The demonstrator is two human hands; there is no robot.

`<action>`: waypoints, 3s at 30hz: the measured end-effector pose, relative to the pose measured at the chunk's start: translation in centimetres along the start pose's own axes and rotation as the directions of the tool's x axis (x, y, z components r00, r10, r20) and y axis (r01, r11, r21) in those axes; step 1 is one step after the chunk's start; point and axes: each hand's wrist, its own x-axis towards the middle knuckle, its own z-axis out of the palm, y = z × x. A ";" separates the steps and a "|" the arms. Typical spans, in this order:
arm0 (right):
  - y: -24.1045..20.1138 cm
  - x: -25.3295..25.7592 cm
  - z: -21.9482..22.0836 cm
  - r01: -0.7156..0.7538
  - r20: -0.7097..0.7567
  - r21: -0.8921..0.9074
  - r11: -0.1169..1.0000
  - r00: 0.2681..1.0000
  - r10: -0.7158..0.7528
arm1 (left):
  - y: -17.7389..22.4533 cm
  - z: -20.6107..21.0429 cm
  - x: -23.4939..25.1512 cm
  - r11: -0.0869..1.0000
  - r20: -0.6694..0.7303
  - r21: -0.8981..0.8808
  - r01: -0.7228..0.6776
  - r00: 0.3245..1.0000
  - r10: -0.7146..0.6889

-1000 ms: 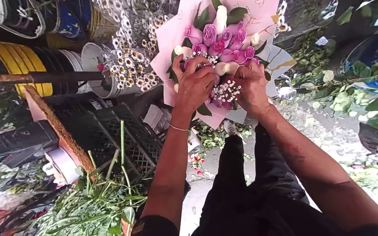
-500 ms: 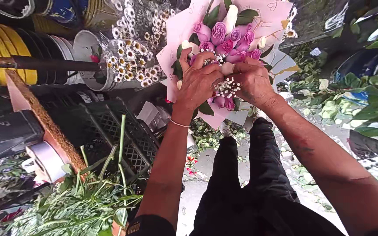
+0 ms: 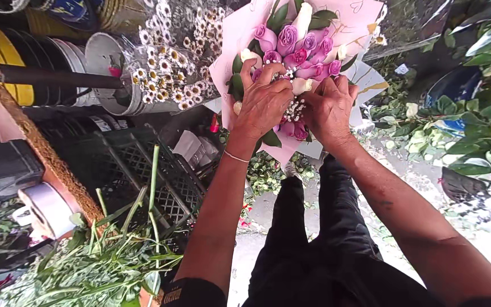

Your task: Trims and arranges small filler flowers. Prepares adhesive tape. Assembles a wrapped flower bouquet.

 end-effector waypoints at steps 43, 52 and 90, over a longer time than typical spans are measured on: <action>5.6 -2.3 -19.7 0.133 0.291 0.115 0.984 0.943 -0.161 | 30.3 -12.4 -20.2 0.507 -0.131 -0.729 0.460 0.633 -0.763; -23.1 -5.0 -20.2 0.589 0.290 0.531 0.609 0.549 -0.784 | 37.5 -15.2 -36.8 0.432 -0.434 -0.730 0.530 0.129 -0.892; -41.9 -25.1 -10.9 0.665 -0.066 0.684 0.298 0.463 -0.884 | 33.0 -24.4 -55.2 0.728 -0.682 -0.570 -0.381 -0.275 -0.678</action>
